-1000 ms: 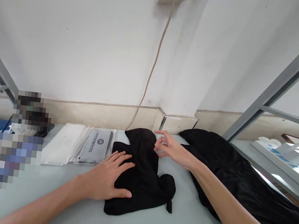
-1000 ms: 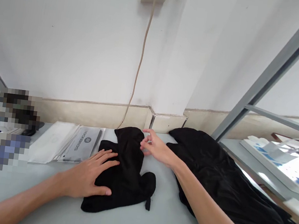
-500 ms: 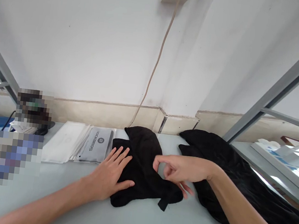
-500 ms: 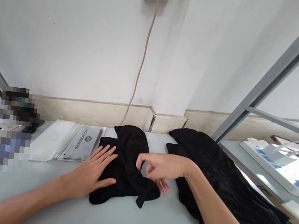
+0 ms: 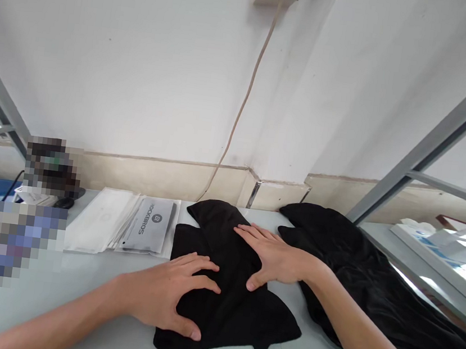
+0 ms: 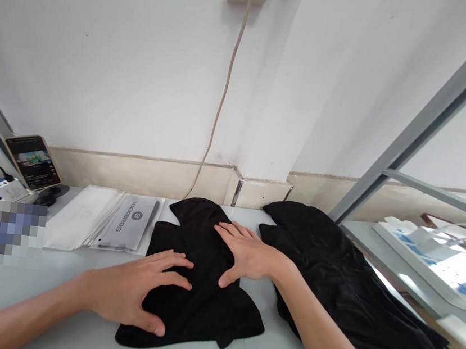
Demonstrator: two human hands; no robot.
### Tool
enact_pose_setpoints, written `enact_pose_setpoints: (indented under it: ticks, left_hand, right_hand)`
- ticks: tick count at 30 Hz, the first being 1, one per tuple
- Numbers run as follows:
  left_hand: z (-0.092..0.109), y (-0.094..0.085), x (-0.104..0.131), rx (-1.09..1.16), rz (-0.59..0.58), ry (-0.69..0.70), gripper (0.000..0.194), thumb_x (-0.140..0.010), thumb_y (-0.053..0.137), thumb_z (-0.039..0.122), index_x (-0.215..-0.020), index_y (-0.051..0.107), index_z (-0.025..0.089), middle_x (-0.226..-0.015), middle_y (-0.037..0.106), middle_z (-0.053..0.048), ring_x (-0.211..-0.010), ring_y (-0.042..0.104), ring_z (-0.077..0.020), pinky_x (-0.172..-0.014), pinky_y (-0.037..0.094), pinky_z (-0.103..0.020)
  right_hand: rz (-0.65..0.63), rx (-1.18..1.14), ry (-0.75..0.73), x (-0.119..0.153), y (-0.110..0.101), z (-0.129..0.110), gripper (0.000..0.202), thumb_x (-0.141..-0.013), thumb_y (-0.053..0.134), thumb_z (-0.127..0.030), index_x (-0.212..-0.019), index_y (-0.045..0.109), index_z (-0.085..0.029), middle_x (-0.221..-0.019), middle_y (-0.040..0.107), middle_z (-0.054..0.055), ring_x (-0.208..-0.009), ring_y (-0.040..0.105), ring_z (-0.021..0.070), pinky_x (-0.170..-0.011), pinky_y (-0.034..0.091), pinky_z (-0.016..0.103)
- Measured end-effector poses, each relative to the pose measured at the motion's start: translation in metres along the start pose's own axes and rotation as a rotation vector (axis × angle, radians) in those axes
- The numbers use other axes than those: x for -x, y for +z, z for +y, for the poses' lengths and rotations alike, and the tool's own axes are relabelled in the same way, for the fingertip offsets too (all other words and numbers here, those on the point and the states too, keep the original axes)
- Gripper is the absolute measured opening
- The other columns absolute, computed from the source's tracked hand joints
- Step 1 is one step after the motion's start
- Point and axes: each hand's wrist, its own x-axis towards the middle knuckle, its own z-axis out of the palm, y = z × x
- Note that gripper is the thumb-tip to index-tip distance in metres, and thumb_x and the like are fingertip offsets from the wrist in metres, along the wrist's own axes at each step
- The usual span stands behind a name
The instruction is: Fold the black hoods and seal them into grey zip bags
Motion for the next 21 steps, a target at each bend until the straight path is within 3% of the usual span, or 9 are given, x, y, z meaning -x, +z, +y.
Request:
enact_pose_setpoints:
  ticks: [2, 4, 6, 8, 10, 13, 17, 19, 21]
  left_hand:
    - [0.000, -0.002, 0.000, 0.009, -0.028, -0.022, 0.079, -0.085, 0.078, 0.063, -0.153, 0.052, 0.032, -0.170, 0.033, -0.009, -0.159, 0.023, -0.0400, -0.127, 0.024, -0.061]
    - [0.002, -0.004, -0.001, 0.007, -0.048, -0.051, 0.087, -0.082, 0.078, 0.067, -0.155, 0.049, 0.031, -0.172, 0.029, -0.009, -0.159, 0.020, -0.0415, -0.127, 0.023, -0.062]
    - [0.003, -0.005, -0.002, -0.001, -0.080, -0.077, 0.097, -0.077, 0.080, 0.071, -0.158, 0.047, 0.030, -0.173, 0.026, -0.010, -0.159, 0.019, -0.0434, -0.127, 0.023, -0.063]
    - [0.006, -0.006, -0.002, -0.003, -0.106, -0.073, 0.107, -0.070, 0.083, 0.074, -0.159, 0.045, 0.030, -0.173, 0.026, -0.009, -0.159, 0.018, -0.0450, -0.127, 0.022, -0.064]
    - [0.011, -0.008, 0.000, 0.002, -0.100, -0.031, 0.108, -0.068, 0.084, 0.075, -0.159, 0.044, 0.033, -0.172, 0.029, -0.007, -0.158, 0.022, -0.0443, -0.127, 0.022, -0.063]
    - [0.020, -0.014, 0.003, 0.038, -0.039, -0.019, 0.093, -0.073, 0.082, 0.072, -0.153, 0.052, 0.037, -0.163, 0.046, -0.005, -0.150, 0.042, -0.0393, -0.124, 0.033, -0.056]
    - [0.029, -0.026, 0.006, 0.247, -0.070, -0.123, 0.068, -0.085, 0.078, 0.059, -0.147, 0.057, 0.040, -0.135, 0.072, -0.001, -0.125, 0.066, -0.0289, -0.105, 0.052, -0.042]
    - [0.029, -0.028, 0.005, 0.397, -0.166, -0.112, 0.059, -0.093, 0.073, 0.053, -0.147, 0.057, 0.036, -0.127, 0.075, -0.002, -0.116, 0.071, -0.0246, -0.097, 0.056, -0.036]
    - [0.027, -0.025, 0.003, 0.404, -0.128, -0.108, 0.048, -0.098, 0.067, 0.049, -0.143, 0.060, 0.033, -0.125, 0.076, -0.003, -0.111, 0.073, -0.0222, -0.094, 0.057, -0.033]
  right_hand:
    - [-0.015, 0.057, 0.049, 0.004, -0.003, 0.006, 0.143, -0.059, 0.090, -0.063, -0.171, 0.013, -0.020, -0.177, 0.006, 0.015, -0.161, -0.003, 0.0447, -0.129, 0.003, 0.063]
    - [0.039, 0.031, 0.031, 0.003, -0.004, 0.010, 0.135, -0.060, 0.088, -0.068, -0.169, 0.025, -0.020, -0.176, 0.014, 0.016, -0.161, 0.004, 0.0451, -0.129, 0.007, 0.063]
    - [0.151, -0.015, -0.017, -0.003, -0.001, 0.009, 0.113, -0.076, 0.072, -0.078, -0.166, 0.035, -0.021, -0.176, 0.019, 0.014, -0.161, 0.010, 0.0407, -0.130, 0.016, 0.057]
    - [0.264, -0.042, -0.062, -0.012, 0.006, 0.006, 0.095, -0.094, 0.047, -0.079, -0.167, 0.031, -0.020, -0.177, 0.015, 0.012, -0.163, 0.011, 0.0339, -0.130, 0.019, 0.051]
    - [0.297, -0.046, -0.105, -0.020, 0.013, 0.003, 0.089, -0.099, 0.039, -0.075, -0.168, 0.026, -0.019, -0.178, 0.013, 0.012, -0.163, 0.012, 0.0316, -0.131, 0.018, 0.049]
    - [0.292, -0.043, -0.157, -0.027, 0.017, 0.002, 0.077, -0.099, 0.050, -0.069, -0.159, 0.044, -0.021, -0.171, 0.036, 0.013, -0.158, 0.029, 0.0336, -0.128, 0.026, 0.047]
    - [0.466, -0.031, -0.103, -0.025, 0.013, 0.004, 0.047, -0.109, 0.032, -0.049, -0.142, 0.052, -0.022, -0.148, 0.057, 0.016, -0.136, 0.053, 0.0343, -0.115, 0.039, 0.051]
    - [0.500, -0.021, -0.051, -0.024, 0.012, 0.005, 0.039, -0.106, 0.041, -0.048, -0.129, 0.056, -0.020, -0.128, 0.066, 0.018, -0.119, 0.062, 0.0368, -0.101, 0.046, 0.051]
    - [0.466, -0.015, -0.031, -0.025, 0.013, 0.007, 0.026, -0.101, 0.054, -0.048, -0.106, 0.060, -0.023, -0.101, 0.072, 0.012, -0.095, 0.067, 0.0336, -0.083, 0.050, 0.042]
